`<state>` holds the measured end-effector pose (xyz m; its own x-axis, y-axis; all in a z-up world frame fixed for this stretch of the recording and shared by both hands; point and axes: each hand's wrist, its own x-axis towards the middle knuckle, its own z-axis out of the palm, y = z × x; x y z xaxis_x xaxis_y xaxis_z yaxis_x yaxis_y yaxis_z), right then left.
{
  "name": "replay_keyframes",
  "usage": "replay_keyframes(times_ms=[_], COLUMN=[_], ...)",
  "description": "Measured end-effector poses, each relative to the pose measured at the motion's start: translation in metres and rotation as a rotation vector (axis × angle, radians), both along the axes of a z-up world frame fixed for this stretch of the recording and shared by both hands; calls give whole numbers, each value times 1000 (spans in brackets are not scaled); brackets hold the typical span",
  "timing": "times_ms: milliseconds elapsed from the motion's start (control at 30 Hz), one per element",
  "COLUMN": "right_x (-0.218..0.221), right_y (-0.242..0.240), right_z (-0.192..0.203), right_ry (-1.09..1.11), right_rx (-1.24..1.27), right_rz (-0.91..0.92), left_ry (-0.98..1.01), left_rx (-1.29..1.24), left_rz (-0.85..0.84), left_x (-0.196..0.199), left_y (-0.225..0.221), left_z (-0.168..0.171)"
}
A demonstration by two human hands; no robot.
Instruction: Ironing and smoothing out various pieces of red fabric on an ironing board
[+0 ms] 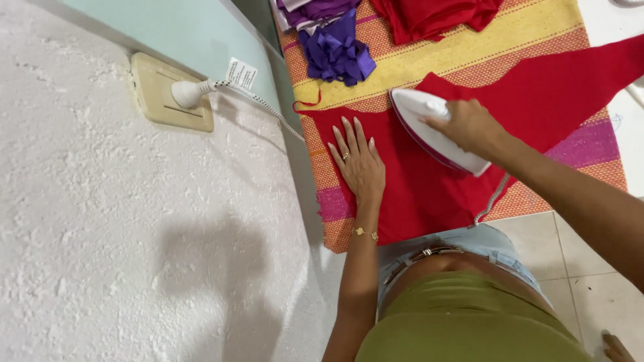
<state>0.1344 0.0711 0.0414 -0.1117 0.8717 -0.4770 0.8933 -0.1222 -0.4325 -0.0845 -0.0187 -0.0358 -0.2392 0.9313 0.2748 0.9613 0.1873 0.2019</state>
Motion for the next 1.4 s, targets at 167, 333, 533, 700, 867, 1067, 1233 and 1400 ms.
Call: replay_keyframes(times_ms=[167,333,533,700,867,1067,1233,1400], right_x=[5,36,73,65,74,77,89,126], right_y=[-22,-101,-9,-62,-53,-58,-58,19], right_z=[7,28,1,18,8,17,35,19], right_ry=[-21,-95,-47,-83,-121,-86,-128,79], right_rx=[16,-106,79,-135,-30,-90,-205,-73], right_rz=[-27,4,-156,-140,-153,-166,-100,-423], left_ry=[-107,-276,-194,-76,-55,-37,-17,-8], left_rx=[14,54,84,25,25,-14,-89,-93], left_rz=[-16,-21,-253,-227,-215,-224,-224,-226], left_x=[-2,33,89,85,84,84,84,84], left_y=[0,8,11,8,11,11,8,7], left_z=[-9,2,-5,9,2,18,24,21])
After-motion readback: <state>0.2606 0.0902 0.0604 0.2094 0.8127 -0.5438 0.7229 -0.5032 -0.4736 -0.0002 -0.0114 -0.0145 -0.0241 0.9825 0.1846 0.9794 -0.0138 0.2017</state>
